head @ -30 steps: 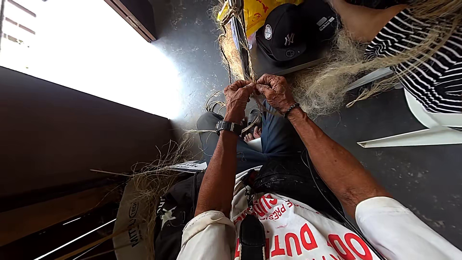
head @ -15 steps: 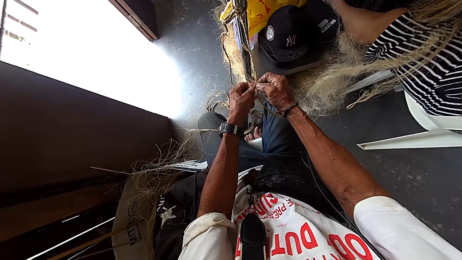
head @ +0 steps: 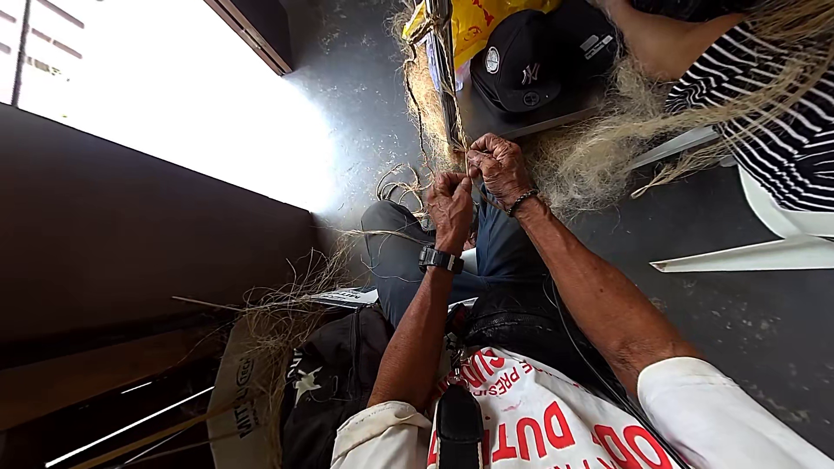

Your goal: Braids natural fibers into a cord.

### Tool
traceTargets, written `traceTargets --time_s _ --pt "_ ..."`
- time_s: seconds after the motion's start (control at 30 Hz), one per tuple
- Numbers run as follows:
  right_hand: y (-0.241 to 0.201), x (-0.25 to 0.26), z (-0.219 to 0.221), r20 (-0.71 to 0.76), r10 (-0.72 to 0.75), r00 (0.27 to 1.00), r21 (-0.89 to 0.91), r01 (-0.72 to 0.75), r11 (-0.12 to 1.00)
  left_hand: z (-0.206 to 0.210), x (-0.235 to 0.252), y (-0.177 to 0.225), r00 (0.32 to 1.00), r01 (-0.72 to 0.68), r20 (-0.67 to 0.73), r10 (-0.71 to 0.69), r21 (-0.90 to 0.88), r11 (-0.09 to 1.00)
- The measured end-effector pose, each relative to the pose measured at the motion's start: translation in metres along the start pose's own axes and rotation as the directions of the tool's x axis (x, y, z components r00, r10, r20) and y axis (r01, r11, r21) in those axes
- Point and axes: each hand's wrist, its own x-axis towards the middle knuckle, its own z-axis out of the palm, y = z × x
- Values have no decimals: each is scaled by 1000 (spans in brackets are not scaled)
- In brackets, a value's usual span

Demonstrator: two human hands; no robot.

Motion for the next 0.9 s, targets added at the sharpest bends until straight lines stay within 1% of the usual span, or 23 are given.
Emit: traceTargets --time_s 0.07,0.13,0.2,0.23,0.3,0.37,0.4,0.47,0.53,0.6,0.7,0.77,0.9 --pt "0 -1 1 -2 1 1000 -28 -1 1000 -2 -18 -2 997 -75 12 75 94 993" --pt "0 -2 3 16 6 1000 -33 -6 999 -5 -38 -3 985 -164 75 153 179 970" --pt "-5 -3 6 42 47 998 11 -47 999 -4 -45 -2 977 -206 96 190 199 958" --pt "-7 -3 6 52 72 996 64 -75 995 -4 -45 1 978 -199 110 180 202 959" --pt "-8 -2 7 60 127 990 184 -136 973 -14 -43 5 981 -142 161 110 204 969" --pt "-7 -1 4 66 170 983 241 -181 953 -25 -38 6 989 -88 133 61 201 976" --pt "-6 0 3 69 176 982 250 -187 950 -27 -31 7 994 -60 103 42 183 981" --pt "-5 -1 3 74 176 982 252 -190 949 -25 -8 4 997 -4 81 0 51 999" --pt "-5 1 5 78 165 983 254 -179 950 -19 11 1 990 6 139 2 -58 998" --pt "-5 2 7 74 145 987 245 -159 956 -11 21 3 981 -7 189 29 -117 993" --pt "-9 1 6 97 145 985 239 -165 957 -1 29 8 984 12 179 17 -163 987" --pt "-10 0 4 102 143 985 243 -164 956 -1 33 10 982 41 190 -11 -154 987" --pt "-7 0 6 71 137 988 280 -152 948 -7 36 10 981 67 185 -54 -62 996"
